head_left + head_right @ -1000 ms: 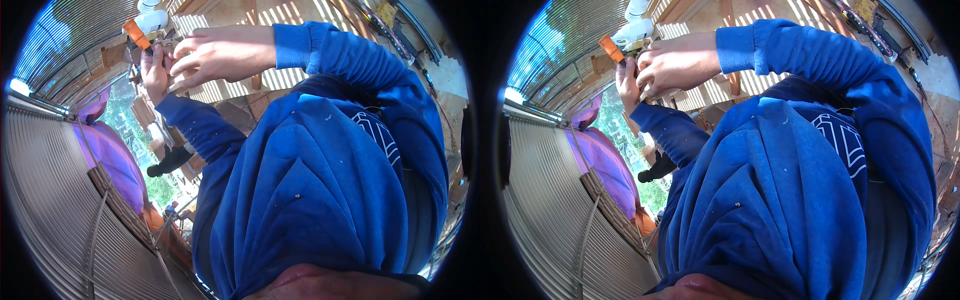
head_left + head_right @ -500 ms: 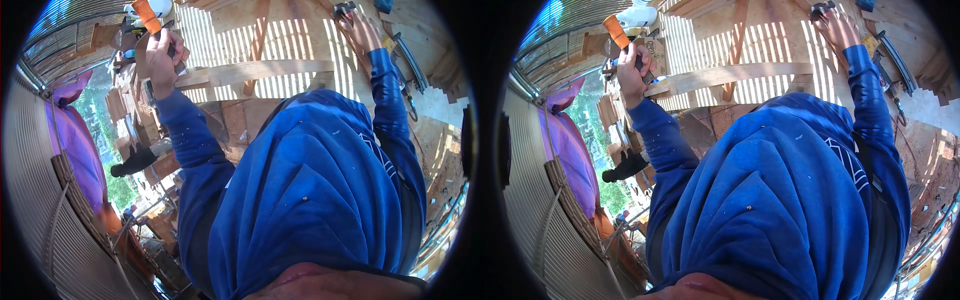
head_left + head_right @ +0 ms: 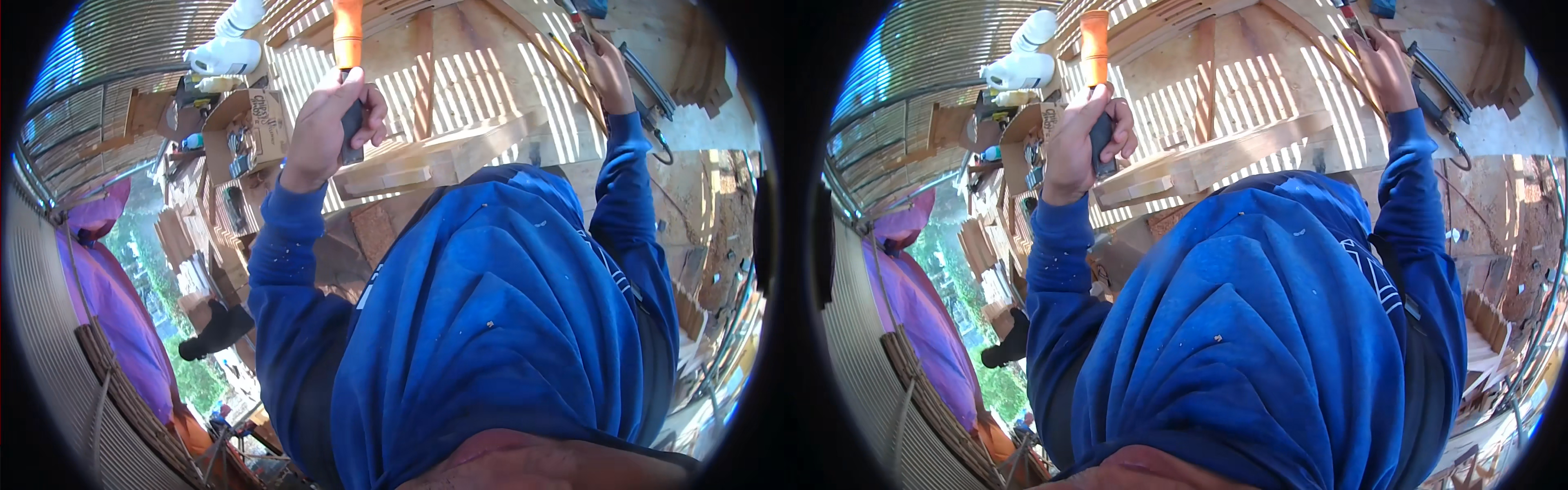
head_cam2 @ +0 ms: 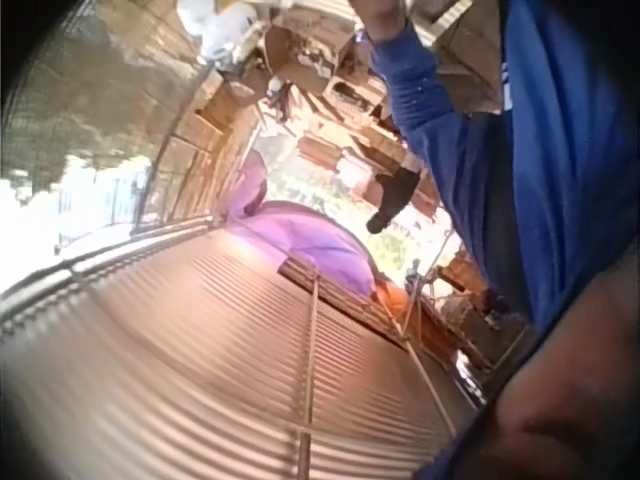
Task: Refining wood joints with a chisel and hammer, then assembling the frame with a nail gun.
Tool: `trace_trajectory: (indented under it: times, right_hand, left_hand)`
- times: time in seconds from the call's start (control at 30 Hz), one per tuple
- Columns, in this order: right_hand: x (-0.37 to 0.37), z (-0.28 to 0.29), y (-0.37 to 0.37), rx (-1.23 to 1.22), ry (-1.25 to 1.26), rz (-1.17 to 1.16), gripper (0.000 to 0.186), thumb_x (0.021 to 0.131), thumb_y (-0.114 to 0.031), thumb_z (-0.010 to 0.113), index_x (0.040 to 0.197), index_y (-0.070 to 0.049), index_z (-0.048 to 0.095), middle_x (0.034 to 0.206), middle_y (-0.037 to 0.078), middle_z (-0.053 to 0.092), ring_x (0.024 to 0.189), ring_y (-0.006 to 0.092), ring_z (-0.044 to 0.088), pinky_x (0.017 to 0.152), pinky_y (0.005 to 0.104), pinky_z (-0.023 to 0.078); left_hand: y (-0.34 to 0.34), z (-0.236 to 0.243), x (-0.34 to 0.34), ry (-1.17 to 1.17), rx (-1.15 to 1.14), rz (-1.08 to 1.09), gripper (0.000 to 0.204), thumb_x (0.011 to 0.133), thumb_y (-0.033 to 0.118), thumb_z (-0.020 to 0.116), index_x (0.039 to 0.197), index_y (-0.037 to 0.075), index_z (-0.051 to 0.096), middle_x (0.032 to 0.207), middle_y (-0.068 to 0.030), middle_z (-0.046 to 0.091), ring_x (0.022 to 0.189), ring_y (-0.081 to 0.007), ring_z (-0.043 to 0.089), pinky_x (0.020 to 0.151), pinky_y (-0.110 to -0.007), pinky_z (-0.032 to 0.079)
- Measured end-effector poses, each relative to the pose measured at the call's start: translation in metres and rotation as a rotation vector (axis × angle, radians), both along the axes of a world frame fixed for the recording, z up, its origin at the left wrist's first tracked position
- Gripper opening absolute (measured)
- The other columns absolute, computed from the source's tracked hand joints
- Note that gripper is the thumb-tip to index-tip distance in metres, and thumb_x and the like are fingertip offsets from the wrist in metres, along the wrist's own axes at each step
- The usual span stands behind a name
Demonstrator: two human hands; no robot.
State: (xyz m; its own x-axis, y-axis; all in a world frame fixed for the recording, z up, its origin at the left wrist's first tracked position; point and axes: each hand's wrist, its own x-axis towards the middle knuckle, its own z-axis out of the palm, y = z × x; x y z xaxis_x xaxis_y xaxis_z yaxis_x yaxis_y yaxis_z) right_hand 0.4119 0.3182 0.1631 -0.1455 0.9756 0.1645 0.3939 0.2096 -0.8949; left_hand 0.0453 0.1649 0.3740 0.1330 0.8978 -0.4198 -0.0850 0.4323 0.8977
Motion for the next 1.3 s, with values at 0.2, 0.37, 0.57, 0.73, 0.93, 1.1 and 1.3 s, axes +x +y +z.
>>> trace_trajectory:
  times: [0.2,0.37,0.57,0.73,0.93,1.1,1.3]
  right_hand:
    - [-0.032,0.112,-0.142,-0.436,0.422,-0.184,0.032,0.105,-0.03,0.052,0.122,-0.005,0.061,0.076,-0.006,0.044,0.059,0.0007,0.036,0.052,0.0159,0.028]
    - [-0.048,0.138,-0.242,-0.381,0.548,-0.342,0.034,0.106,-0.029,0.048,0.125,-0.002,0.057,0.075,-0.005,0.043,0.056,0.0015,0.036,0.052,0.017,0.028]
    - [-0.067,0.148,-0.291,-0.405,0.623,-0.66,0.036,0.106,-0.028,0.046,0.124,0.002,0.055,0.077,-0.003,0.045,0.056,0.0016,0.037,0.051,0.0173,0.029]
    - [-0.066,0.152,-0.279,-0.459,0.571,-0.648,0.035,0.107,-0.028,0.046,0.123,0.002,0.055,0.078,-0.003,0.046,0.056,0.0015,0.038,0.051,0.0172,0.03]
    - [-0.059,0.167,-0.252,-0.482,0.569,-0.51,0.036,0.106,-0.028,0.047,0.124,0.002,0.055,0.08,-0.003,0.048,0.056,0.0015,0.039,0.05,0.0167,0.031]
    - [-0.055,0.188,-0.232,-0.5,0.54,-0.41,0.037,0.106,-0.027,0.046,0.126,0.003,0.053,0.079,-0.002,0.048,0.056,0.0016,0.039,0.05,0.0165,0.03]
    - [-0.049,0.215,-0.199,-0.487,0.406,-0.308,0.039,0.105,-0.028,0.049,0.126,0.005,0.053,0.078,-0.002,0.048,0.056,0.0019,0.037,0.052,0.0169,0.029]
  left_hand:
    - [0.048,-0.012,0.019,-0.238,0.12,-0.539,0.053,0.108,0.043,0.03,0.097,-0.004,0.054,0.082,-0.0177,0.064,0.066,-0.02,0.064,0.067,-0.03,0.053]
    - [0.059,-0.038,0.066,-0.98,0.205,-0.862,0.021,0.109,0.022,0.019,0.124,0.015,0.031,0.126,-0.0261,0.047,0.113,-0.0476,0.061,0.102,-0.069,0.042]
    - [0.057,-0.036,0.071,-1.014,0.12,-0.858,0.016,0.106,0.011,0.028,0.122,0.016,0.029,0.126,-0.0254,0.044,0.114,-0.0507,0.059,0.1,-0.061,0.049]
    - [0.046,-0.045,0.06,-0.855,0.068,-0.667,0.019,0.105,0.005,0.034,0.119,0.014,0.025,0.124,-0.0234,0.047,0.11,-0.0473,0.063,0.095,-0.051,0.055]
    - [0.051,-0.045,0.053,-0.814,0.15,-0.6,0.018,0.106,0.009,0.031,0.123,0.012,0.026,0.123,-0.0274,0.048,0.098,-0.0476,0.068,0.086,-0.051,0.06]
    - [0.046,-0.048,0.049,-0.803,0.183,-0.561,0.017,0.105,0.01,0.037,0.115,0.005,0.023,0.12,-0.0214,0.053,0.098,-0.0379,0.071,0.088,-0.04,0.059]
    - [0.049,-0.052,0.049,-0.708,0.267,-0.601,0.02,0.107,0.013,0.033,0.118,-0.003,0.03,0.119,-0.0161,0.053,0.097,-0.0331,0.072,0.09,-0.033,0.056]
